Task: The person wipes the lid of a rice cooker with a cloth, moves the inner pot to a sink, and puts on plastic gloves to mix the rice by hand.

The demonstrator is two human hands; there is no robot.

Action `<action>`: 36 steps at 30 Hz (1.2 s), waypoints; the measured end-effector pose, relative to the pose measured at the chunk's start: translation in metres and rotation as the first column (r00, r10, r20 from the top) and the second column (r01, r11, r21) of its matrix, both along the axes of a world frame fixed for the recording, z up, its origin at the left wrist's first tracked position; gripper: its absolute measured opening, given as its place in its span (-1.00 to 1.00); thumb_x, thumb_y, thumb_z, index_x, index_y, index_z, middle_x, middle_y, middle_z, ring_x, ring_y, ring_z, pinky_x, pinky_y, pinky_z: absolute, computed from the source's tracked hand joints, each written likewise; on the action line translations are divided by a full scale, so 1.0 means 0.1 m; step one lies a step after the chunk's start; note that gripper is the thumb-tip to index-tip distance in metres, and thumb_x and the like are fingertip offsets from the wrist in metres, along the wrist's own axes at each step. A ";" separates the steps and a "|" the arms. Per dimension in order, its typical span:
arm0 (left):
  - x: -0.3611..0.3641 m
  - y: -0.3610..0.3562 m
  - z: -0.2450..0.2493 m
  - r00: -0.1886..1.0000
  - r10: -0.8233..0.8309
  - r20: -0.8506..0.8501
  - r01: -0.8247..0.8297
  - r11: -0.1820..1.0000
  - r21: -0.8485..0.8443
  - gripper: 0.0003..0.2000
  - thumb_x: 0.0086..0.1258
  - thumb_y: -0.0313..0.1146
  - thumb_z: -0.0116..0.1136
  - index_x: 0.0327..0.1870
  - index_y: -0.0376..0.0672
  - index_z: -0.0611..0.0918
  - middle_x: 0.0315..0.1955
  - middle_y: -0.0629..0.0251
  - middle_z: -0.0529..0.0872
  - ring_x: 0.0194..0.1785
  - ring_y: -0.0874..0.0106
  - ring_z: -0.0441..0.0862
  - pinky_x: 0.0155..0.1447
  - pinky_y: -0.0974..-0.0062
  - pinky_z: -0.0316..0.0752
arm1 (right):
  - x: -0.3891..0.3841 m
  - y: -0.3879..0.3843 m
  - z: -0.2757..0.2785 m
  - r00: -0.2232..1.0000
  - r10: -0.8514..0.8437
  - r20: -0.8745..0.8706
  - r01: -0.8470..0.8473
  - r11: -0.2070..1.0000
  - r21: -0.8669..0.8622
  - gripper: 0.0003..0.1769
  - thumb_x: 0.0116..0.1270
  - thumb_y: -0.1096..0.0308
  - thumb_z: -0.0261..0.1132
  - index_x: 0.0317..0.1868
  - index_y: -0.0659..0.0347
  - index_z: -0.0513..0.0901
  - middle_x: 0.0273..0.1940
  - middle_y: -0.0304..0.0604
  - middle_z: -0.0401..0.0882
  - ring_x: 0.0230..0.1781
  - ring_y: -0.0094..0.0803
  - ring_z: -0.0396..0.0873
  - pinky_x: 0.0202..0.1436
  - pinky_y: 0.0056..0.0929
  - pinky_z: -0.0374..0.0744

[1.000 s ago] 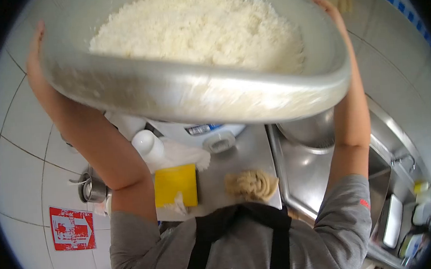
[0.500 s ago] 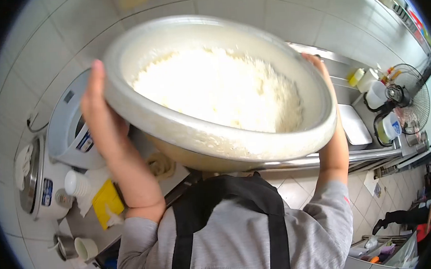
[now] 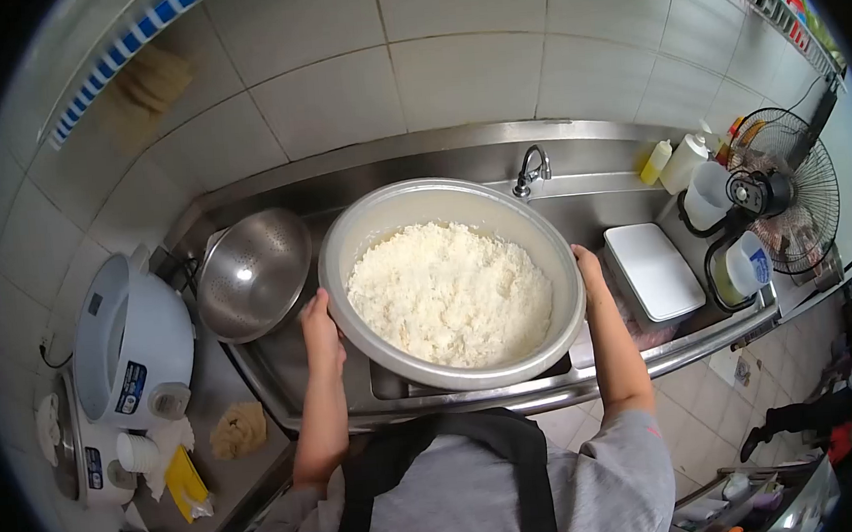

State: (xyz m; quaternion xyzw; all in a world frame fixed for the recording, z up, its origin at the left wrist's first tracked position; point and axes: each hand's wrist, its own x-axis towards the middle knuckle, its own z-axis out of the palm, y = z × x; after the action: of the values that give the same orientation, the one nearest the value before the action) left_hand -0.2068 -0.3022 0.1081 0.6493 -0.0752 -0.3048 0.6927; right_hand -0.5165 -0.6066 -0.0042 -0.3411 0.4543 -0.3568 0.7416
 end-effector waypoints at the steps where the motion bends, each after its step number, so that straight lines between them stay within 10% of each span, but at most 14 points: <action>1: -0.02 -0.05 -0.12 0.998 0.050 -0.027 -0.052 0.997 -0.066 -0.59 0.45 -0.14 -0.12 -0.01 -0.37 0.51 -0.13 0.16 0.61 -0.12 0.43 0.57 -0.07 0.53 0.45 | -0.02 -0.05 -0.13 1.000 -0.003 0.000 0.003 1.000 0.015 -0.66 0.33 0.27 -0.06 -0.29 0.33 0.58 -0.37 -0.07 0.60 -0.36 -0.32 0.56 -0.22 -0.43 0.51; 4: -0.08 -0.23 -0.33 0.993 0.103 -0.066 -0.113 0.979 -0.170 -0.58 0.45 -0.13 -0.13 0.01 -0.37 0.49 -0.11 0.13 0.61 -0.10 0.38 0.58 -0.04 0.49 0.46 | -0.02 -0.18 -0.48 0.998 0.030 -0.060 -0.035 0.996 -0.077 -0.69 0.28 0.31 -0.05 -0.34 0.33 0.58 -0.39 -0.09 0.59 -0.39 -0.33 0.54 -0.26 -0.45 0.49; 8: -0.18 -0.34 -0.28 0.989 0.107 -0.107 -0.128 0.970 -0.208 -0.58 0.44 -0.12 -0.12 0.02 -0.36 0.48 -0.09 0.10 0.60 -0.05 0.33 0.58 0.02 0.46 0.46 | -0.14 -0.35 -0.99 0.750 -0.045 -0.660 -0.390 0.777 -0.495 -0.70 0.18 0.31 0.01 -0.38 0.38 0.59 -0.44 0.00 0.58 -0.41 -0.25 0.49 -0.22 -0.33 0.42; 11: -0.18 -0.30 -0.33 0.977 0.126 -0.170 -0.154 0.975 -0.161 -0.60 0.42 -0.17 -0.07 0.03 -0.39 0.45 -0.08 0.14 0.59 -0.05 0.37 0.56 0.03 0.47 0.44 | -0.16 -0.52 -1.27 0.808 0.024 -0.589 -0.328 0.848 -0.415 -0.69 0.21 0.28 0.03 -0.36 0.38 0.59 -0.42 0.07 0.60 -0.41 -0.17 0.54 -0.18 -0.27 0.45; 14: -0.30 -0.30 -0.19 0.975 0.161 -0.154 -0.180 0.977 -0.116 -0.62 0.42 -0.19 -0.08 0.02 -0.37 0.47 -0.10 0.14 0.60 -0.07 0.38 0.57 0.01 0.48 0.45 | -0.02 -0.75 -0.89 0.429 -0.204 -0.880 -0.609 0.654 -0.449 -0.62 0.29 0.14 0.06 -0.30 0.35 0.56 -0.36 0.22 0.56 -0.28 0.13 0.52 -0.15 -0.01 0.44; 18: -0.43 -0.22 -0.15 0.970 0.179 -0.167 -0.196 0.976 -0.092 -0.65 0.42 -0.21 -0.08 0.00 -0.35 0.49 -0.12 0.14 0.60 -0.09 0.38 0.58 0.00 0.48 0.45 | 0.79 -1.07 0.70 0.579 -0.684 -0.444 -0.343 0.290 -0.893 -0.29 0.08 -0.03 0.33 0.12 0.28 0.37 0.01 0.12 0.41 0.08 0.03 0.34 0.12 -0.10 0.33; 20: -0.43 -0.22 -0.12 0.970 0.176 -0.168 -0.195 0.975 -0.105 -0.66 0.42 -0.20 -0.08 -0.03 -0.32 0.51 -0.22 0.20 0.63 -0.26 0.46 0.60 -0.26 0.58 0.48 | 0.90 -1.25 1.06 0.177 -0.613 -0.770 -0.644 0.519 -0.562 -0.01 -0.07 -0.11 0.41 0.30 0.12 0.18 0.20 0.10 0.25 0.21 0.06 0.22 0.21 -0.01 0.26; 22: -0.43 -0.22 -0.03 0.977 0.167 -0.131 -0.179 0.980 -0.085 -0.67 0.43 -0.18 -0.09 -0.07 -0.31 0.52 -0.32 0.26 0.63 -0.40 0.52 0.56 -0.42 0.62 0.41 | 0.67 -1.54 1.28 -0.016 -0.510 -0.860 -0.488 0.754 -0.439 0.13 -0.14 -0.14 0.45 0.39 -0.02 0.02 0.35 0.09 0.01 0.33 0.05 0.07 0.26 0.04 0.20; 23: -0.47 -0.26 -0.03 0.980 0.160 -0.116 -0.168 0.983 -0.068 -0.67 0.43 -0.16 -0.09 -0.10 -0.29 0.52 -0.42 0.32 0.62 -0.54 0.59 0.52 -0.57 0.67 0.34 | 0.55 -1.64 1.26 -0.014 -0.519 -0.855 -0.495 0.746 -0.445 0.13 -0.14 -0.14 0.45 0.39 -0.02 0.02 0.35 0.09 0.01 0.33 0.05 0.07 0.26 0.04 0.20; 27: -0.53 -0.41 -0.05 0.999 0.004 -0.044 -0.007 0.998 -0.065 -0.69 0.45 -0.15 -0.12 -0.24 -0.25 0.53 -0.63 0.44 0.49 -0.76 0.67 0.28 -0.72 0.69 0.15 | 0.33 -1.57 0.48 0.703 -0.372 -0.605 -0.314 0.602 -0.735 0.12 -0.07 -0.13 0.43 0.35 0.30 0.06 0.26 0.32 0.14 0.31 0.00 0.15 0.30 0.02 0.17; 29: -0.46 -0.36 -0.08 0.998 -0.064 -0.007 0.064 0.998 -0.025 -0.68 0.44 -0.17 -0.10 -0.19 -0.29 0.54 -0.52 0.38 0.58 -0.63 0.63 0.44 -0.58 0.67 0.33 | 0.30 -1.19 -0.04 0.601 0.139 -0.787 -0.495 0.838 -0.230 -0.17 0.11 -0.12 0.30 0.09 0.51 0.37 -0.19 0.20 0.56 -0.35 -0.16 0.64 -0.42 -0.30 0.62; 30: -0.45 -0.39 -0.11 0.998 -0.060 -0.020 0.059 0.998 -0.020 -0.68 0.44 -0.17 -0.10 -0.19 -0.29 0.54 -0.52 0.38 0.58 -0.63 0.63 0.44 -0.58 0.67 0.33 | 0.28 -1.06 -0.47 0.641 0.178 -0.746 -0.534 0.802 -0.268 -0.37 0.21 -0.08 0.22 -0.12 0.46 0.52 -0.41 0.05 0.59 -0.61 -0.33 0.60 -0.70 -0.46 0.52; 33: -0.39 -0.33 -0.28 0.993 0.102 -0.065 -0.111 0.983 -0.144 -0.66 0.43 -0.19 -0.06 -0.10 -0.35 0.54 -0.30 0.25 0.64 -0.33 0.53 0.58 -0.26 0.60 0.47 | 0.38 -0.51 -0.69 0.398 -0.075 -0.914 -0.770 0.515 -0.377 -0.57 0.35 0.18 0.08 -0.02 0.44 0.49 -0.28 0.14 0.56 -0.20 0.00 0.55 -0.11 -0.23 0.50; 36: -0.32 -0.34 -0.47 0.996 0.013 -0.090 -0.028 0.985 -0.168 -0.66 0.41 -0.24 -0.03 -0.01 -0.36 0.50 -0.06 0.11 0.59 -0.01 0.40 0.55 0.07 0.48 0.42 | 0.58 -0.43 -0.80 0.602 -0.186 -0.777 -0.670 0.411 -0.618 -0.63 0.34 0.33 0.04 0.02 0.48 0.45 -0.04 0.26 0.44 0.00 0.13 0.41 0.07 -0.20 0.40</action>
State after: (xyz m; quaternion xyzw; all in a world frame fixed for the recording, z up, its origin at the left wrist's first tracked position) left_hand -0.2385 -0.3360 0.0613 0.5747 -0.0634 -0.3188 0.7510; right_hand -0.4583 -0.6499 -0.0844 -0.8554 0.3984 -0.2314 0.2365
